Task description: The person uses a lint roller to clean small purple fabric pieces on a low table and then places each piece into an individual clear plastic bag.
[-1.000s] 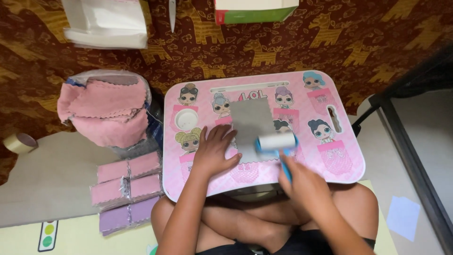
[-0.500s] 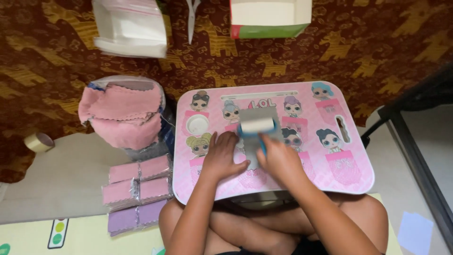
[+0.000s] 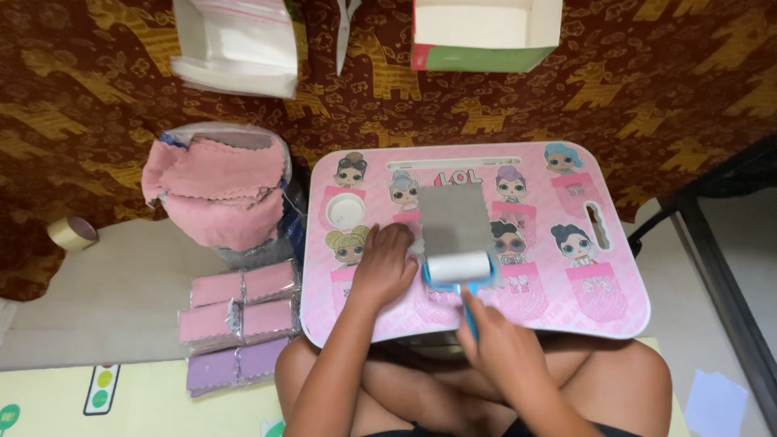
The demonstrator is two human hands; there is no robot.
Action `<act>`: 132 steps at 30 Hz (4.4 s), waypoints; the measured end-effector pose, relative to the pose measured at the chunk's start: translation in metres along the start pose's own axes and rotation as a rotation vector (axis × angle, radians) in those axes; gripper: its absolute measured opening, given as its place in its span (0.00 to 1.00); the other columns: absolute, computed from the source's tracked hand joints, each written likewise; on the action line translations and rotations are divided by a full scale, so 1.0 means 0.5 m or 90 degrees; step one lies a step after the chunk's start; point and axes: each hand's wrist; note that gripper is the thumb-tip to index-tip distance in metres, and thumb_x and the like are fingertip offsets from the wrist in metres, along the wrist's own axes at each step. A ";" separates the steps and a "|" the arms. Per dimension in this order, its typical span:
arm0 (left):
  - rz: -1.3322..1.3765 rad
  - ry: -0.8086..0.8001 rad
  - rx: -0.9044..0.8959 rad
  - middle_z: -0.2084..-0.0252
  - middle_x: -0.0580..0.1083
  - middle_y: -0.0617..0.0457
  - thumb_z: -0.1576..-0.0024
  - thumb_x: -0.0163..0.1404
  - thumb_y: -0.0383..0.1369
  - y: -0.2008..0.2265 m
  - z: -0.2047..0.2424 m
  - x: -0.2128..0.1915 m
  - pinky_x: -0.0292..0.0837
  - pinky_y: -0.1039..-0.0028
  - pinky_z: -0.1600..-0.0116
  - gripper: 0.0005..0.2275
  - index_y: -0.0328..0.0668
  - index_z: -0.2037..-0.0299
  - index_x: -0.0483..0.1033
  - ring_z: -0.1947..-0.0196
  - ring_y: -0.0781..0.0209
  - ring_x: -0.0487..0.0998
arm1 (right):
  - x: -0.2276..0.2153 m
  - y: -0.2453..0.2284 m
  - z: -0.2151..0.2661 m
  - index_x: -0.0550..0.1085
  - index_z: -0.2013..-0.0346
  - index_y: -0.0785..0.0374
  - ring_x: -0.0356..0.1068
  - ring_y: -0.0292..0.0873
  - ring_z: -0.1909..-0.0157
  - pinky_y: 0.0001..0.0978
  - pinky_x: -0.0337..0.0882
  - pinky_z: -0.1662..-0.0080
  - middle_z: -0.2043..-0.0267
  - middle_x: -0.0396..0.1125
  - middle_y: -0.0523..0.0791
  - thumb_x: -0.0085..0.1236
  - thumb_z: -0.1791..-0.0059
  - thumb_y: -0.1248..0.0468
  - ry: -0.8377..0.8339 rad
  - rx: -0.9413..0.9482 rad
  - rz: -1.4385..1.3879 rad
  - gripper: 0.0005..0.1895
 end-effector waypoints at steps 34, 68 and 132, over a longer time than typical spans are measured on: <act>-0.047 -0.123 0.000 0.42 0.68 0.46 0.51 0.52 0.57 0.029 -0.003 -0.046 0.49 0.38 0.27 0.34 0.45 0.37 0.70 0.32 0.45 0.63 | -0.100 0.079 0.011 0.66 0.34 0.45 0.75 0.61 0.47 0.58 0.76 0.47 0.48 0.74 0.53 0.43 0.48 0.50 -0.092 0.086 -0.112 0.26; 0.045 0.039 0.008 0.48 0.70 0.44 0.42 0.43 0.36 -0.009 0.002 -0.001 0.51 0.45 0.29 0.17 0.35 0.46 0.70 0.43 0.42 0.70 | -0.028 0.015 0.030 0.63 0.32 0.39 0.75 0.64 0.62 0.61 0.71 0.63 0.55 0.74 0.44 0.50 0.52 0.47 -0.015 0.010 -0.088 0.31; 0.000 -0.055 0.120 0.63 0.72 0.55 0.35 0.45 0.35 0.043 0.093 0.018 0.69 0.57 0.37 0.04 0.48 0.62 0.69 0.53 0.53 0.78 | 0.044 0.213 -0.108 0.77 0.55 0.46 0.70 0.45 0.42 0.38 0.73 0.51 0.50 0.71 0.38 0.64 0.55 0.47 0.202 -0.309 -0.024 0.17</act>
Point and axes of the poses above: each hand's wrist, its own z-axis away from the middle knuckle, its own x-axis out of the palm, y = z × x
